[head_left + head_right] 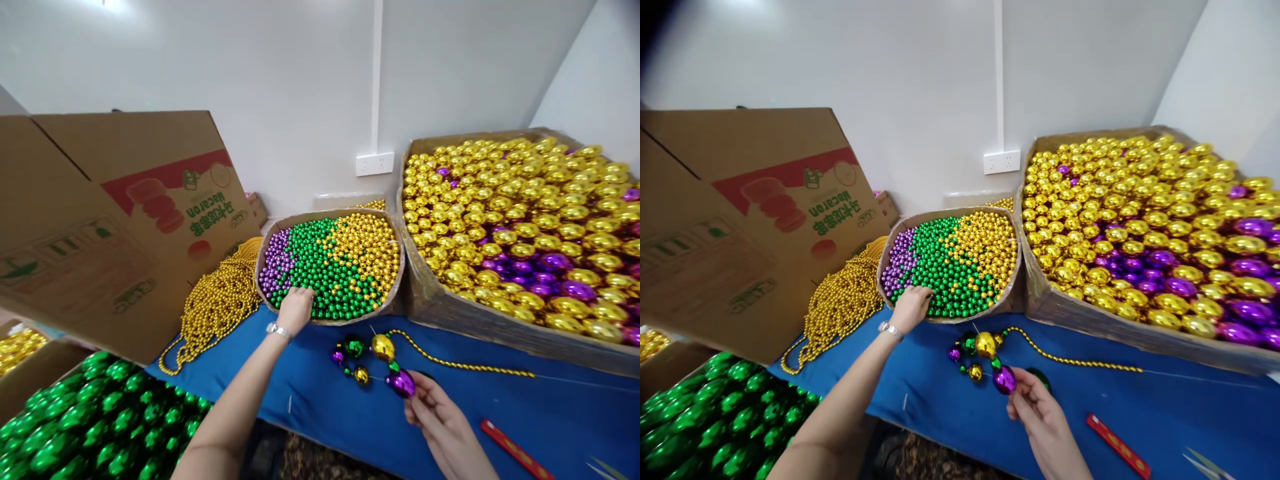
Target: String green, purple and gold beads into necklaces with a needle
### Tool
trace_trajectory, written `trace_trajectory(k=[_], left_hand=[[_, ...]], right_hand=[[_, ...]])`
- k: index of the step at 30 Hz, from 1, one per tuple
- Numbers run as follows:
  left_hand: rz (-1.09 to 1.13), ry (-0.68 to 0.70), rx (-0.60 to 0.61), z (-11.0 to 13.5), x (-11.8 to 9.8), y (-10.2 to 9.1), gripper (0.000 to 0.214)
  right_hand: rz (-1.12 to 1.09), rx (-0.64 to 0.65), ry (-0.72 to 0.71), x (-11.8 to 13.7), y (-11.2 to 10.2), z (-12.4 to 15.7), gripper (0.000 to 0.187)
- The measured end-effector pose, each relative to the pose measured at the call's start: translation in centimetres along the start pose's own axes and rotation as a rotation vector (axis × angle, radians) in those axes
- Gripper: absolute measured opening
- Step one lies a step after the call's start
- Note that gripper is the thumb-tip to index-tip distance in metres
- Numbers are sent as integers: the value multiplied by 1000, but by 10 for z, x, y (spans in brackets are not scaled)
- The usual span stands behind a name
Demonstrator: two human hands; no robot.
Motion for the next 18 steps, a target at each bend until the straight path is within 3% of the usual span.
trace_trajectory(k=[2,6,13,15,18], left_hand=[[-69,16,80,-14,9,7,24],[-84,51,123,-26,5,15,25],[12,60,61,-26,-3,8,24],[273,56,-7,-19,-5,2,24],[1129,81,-4,-6,-17,11,25]], right_hand=[[10,1,3,1,2,0,38],[30,4,12,2,7,-2,40],[75,-11,-3,6,8,0,39],[92,-24,-10,6,6,0,40],[126,-32,-24,7,5,0,42]])
Point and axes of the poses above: each hand's wrist, its own z-axis away from the middle knuckle, its own y-axis out of the palm, x = y × z, the point moved 9 cm from there along -z, towards the middle knuckle, and after that the axes turned 11 degrees about x, right-handed, at the moved point
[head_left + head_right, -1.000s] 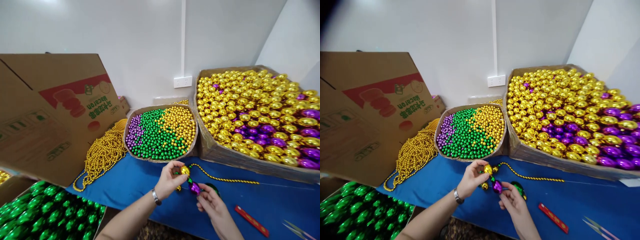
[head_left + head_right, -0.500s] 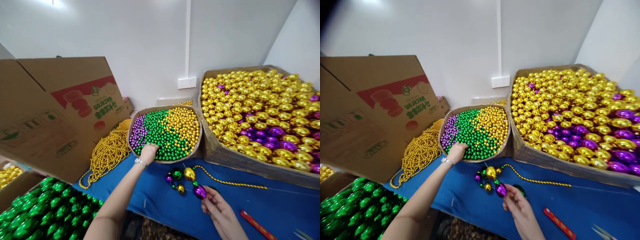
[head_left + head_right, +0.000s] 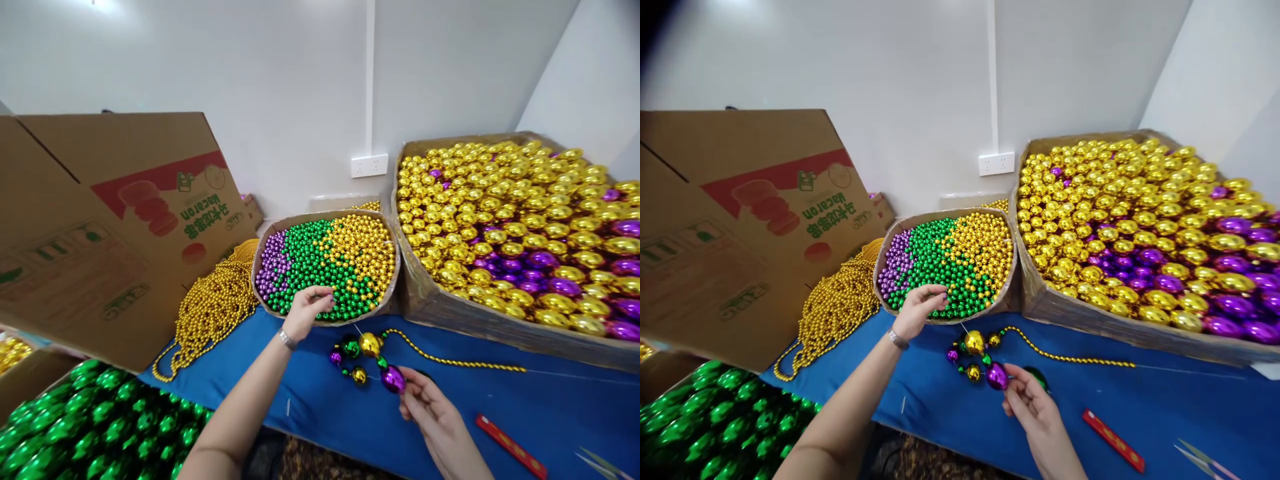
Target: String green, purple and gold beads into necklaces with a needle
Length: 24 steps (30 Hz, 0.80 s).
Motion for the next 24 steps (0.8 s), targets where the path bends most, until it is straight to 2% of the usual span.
trace_trajectory(k=[2,5,8,17,24], left_hand=[[455,-28,62,9,2,24,29],[688,-83,113,21,1,51,28],[746,-120,122,27,3,61,27],[816,-145,102,32,7,67,26],[737,-76,49,33,2,64,25]], right_hand=[[27,-6,-5,0,-1,0,44],[45,-25,-10,1,-5,1,46],[53,-42,-4,1,-8,2,47],[72,-49,-8,4,-9,4,47],[50,-33,-8,0,-11,3,44]])
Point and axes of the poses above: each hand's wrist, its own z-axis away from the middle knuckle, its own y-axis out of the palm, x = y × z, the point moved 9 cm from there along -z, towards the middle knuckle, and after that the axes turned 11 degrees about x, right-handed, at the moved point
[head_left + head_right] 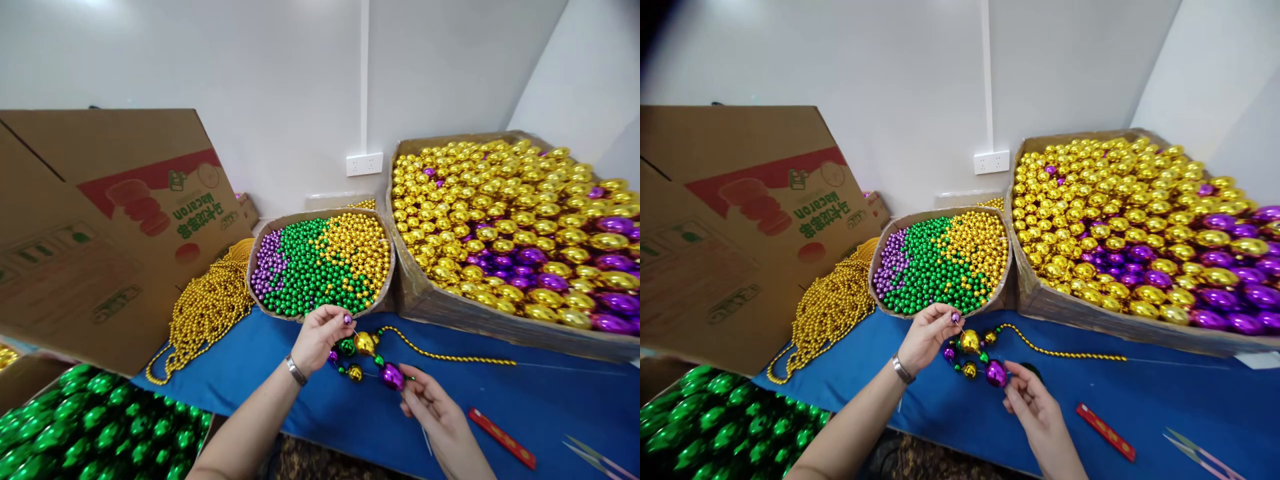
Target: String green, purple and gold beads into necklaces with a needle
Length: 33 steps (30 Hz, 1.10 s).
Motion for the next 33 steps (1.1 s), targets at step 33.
trace_trajectory(k=[33], left_hand=[[-691,83,344,13,45,61,14]], right_hand=[[662,-49,10,-24,-46,30,36]])
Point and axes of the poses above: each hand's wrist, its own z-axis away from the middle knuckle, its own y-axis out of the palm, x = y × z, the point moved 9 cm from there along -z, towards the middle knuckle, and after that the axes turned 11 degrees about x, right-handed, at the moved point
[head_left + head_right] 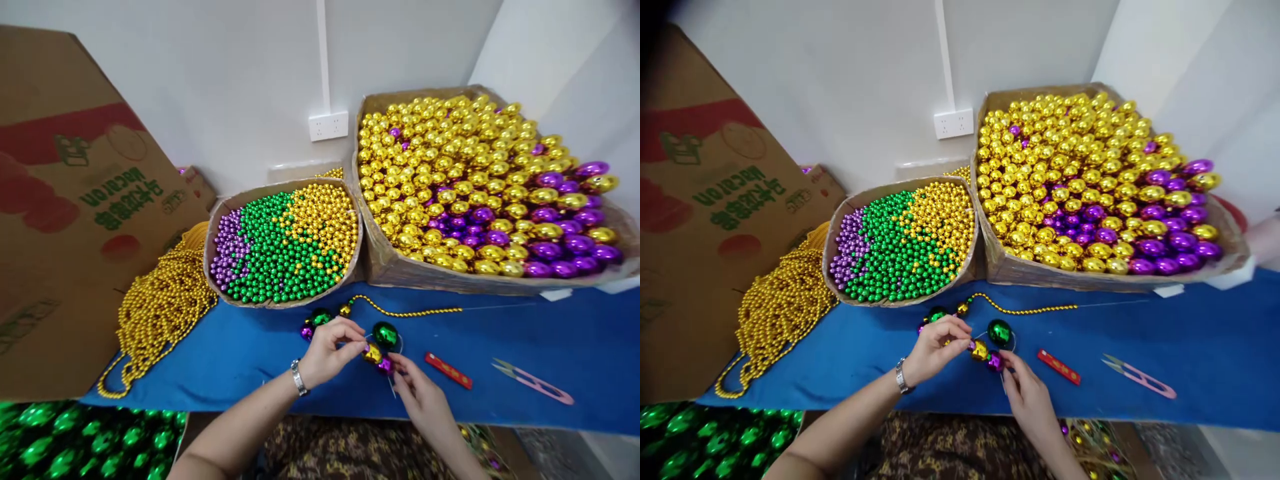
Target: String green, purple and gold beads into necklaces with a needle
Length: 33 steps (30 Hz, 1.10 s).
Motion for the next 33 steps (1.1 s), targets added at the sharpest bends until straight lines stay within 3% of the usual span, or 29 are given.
trace_trajectory(k=[4,7,10,14,16,19,24,26,29,31,33], left_hand=[[-126,172,90,-7,-50,14,10],[-150,281,101,-14,-85,19,10],[-132,316,44,-17,-97,17,8],[4,247,1,-15,-71,17,16],[-22,226,108,-14,-50,33,37],[-268,256,347,-12,-23,72,64],[-708,284,593,-7,17,117,42],[-859,313,606,-3,27,124,42],[-1089,297,585,3,41,123,39],[-1179,261,550,9,47,115,34],[-1203,225,492,15,48,99,31]], right_hand=[[298,-79,-210,55,-24,5,28],[348,-33,-351,91,-22,3,29],[377,-11,-459,107,-16,4,27],[421,-106,-500,108,-24,10,22],[383,-123,-448,105,-30,10,21],[261,-94,-307,96,-34,9,24],[68,-57,-171,86,-41,15,26],[-65,-136,-147,86,-58,23,26],[-330,-397,-166,92,-103,41,25],[-473,-576,-211,94,-134,51,25],[-535,-664,-210,90,-155,54,27]])
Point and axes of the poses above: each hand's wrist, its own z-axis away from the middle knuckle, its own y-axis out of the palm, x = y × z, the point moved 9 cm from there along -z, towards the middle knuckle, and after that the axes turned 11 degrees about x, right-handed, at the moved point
